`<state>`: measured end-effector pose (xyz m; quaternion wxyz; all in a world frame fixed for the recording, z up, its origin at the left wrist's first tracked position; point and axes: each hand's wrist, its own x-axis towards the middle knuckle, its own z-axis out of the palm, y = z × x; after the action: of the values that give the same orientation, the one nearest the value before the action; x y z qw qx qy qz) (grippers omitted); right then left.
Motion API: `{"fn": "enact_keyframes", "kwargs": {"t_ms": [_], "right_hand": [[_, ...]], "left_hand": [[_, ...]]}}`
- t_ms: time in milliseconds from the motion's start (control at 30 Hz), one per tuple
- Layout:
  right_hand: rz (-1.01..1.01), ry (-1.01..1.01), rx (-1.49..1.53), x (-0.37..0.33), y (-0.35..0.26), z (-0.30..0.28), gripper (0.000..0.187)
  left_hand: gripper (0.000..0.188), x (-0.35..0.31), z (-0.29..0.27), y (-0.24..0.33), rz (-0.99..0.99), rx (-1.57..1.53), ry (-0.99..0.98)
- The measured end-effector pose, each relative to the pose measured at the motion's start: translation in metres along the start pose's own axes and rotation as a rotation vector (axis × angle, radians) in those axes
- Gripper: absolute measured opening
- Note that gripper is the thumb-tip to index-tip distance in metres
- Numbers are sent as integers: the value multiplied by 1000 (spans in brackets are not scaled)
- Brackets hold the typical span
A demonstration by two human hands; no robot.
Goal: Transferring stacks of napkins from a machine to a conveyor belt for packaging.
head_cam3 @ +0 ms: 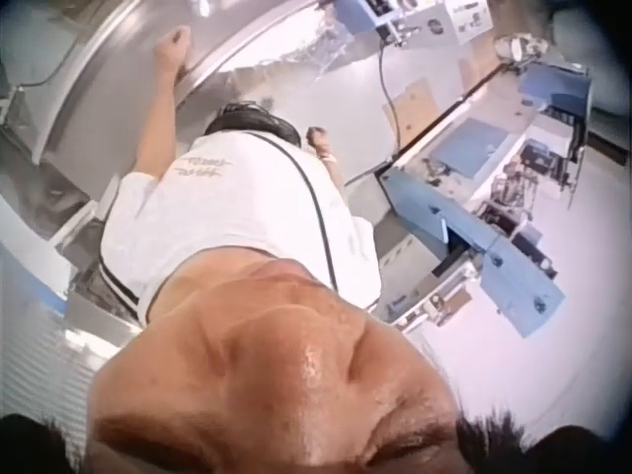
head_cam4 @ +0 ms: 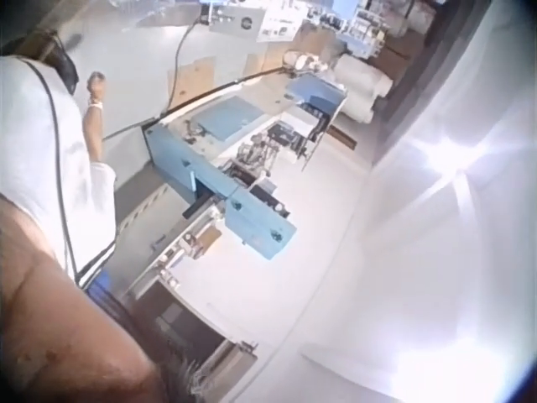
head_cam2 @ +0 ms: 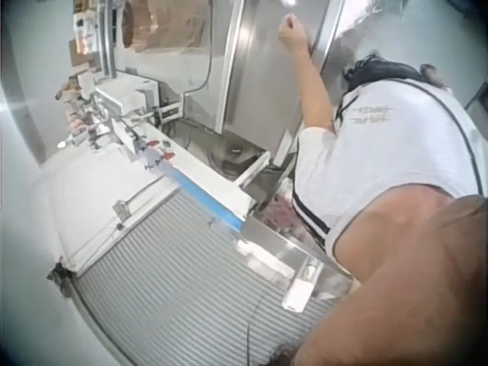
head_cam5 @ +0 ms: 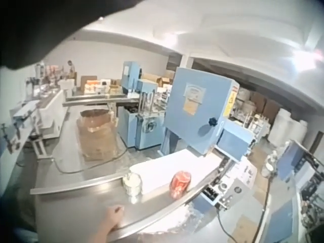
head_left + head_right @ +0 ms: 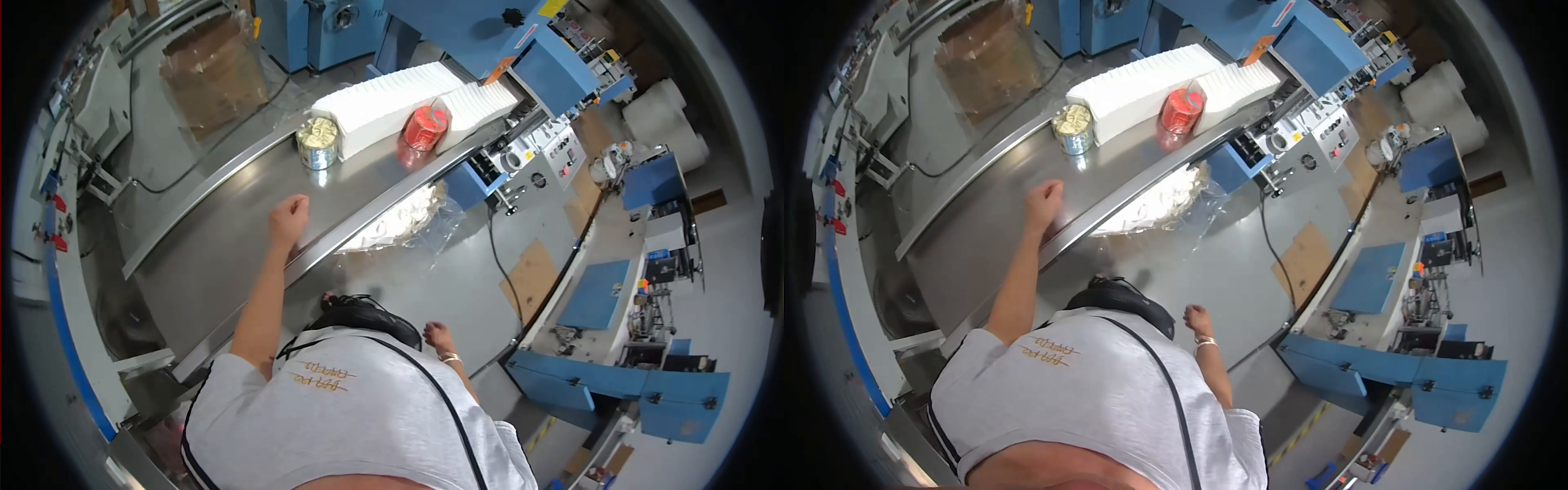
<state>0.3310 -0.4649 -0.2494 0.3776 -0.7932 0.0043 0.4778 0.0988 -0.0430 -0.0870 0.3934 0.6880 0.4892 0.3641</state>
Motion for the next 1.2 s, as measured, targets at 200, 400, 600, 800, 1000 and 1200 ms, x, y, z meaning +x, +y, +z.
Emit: {"fn": "enact_keyframes", "kwargs": {"t_ms": [200,400,600,800,1000,1200], "right_hand": [[-262,30,-65,5,-131,4,33],[-826,204,-211,15,-288,7,24],[-1450,442,-514,-17,-427,33,24],[-1613,554,-837,20,-488,31,40],[-1592,494,-999,57,-493,-3,36],[-1632,411,-1012,54,-496,-16,42]], "left_hand": [[19,-3,-5,16,-121,-200,20],[18,-6,1,22,-141,-123,-11],[21,-7,2,23,-169,-86,115],[24,-2,43,79,46,42,117],[36,23,114,142,181,96,-90],[49,68,185,168,333,189,-75]]}}
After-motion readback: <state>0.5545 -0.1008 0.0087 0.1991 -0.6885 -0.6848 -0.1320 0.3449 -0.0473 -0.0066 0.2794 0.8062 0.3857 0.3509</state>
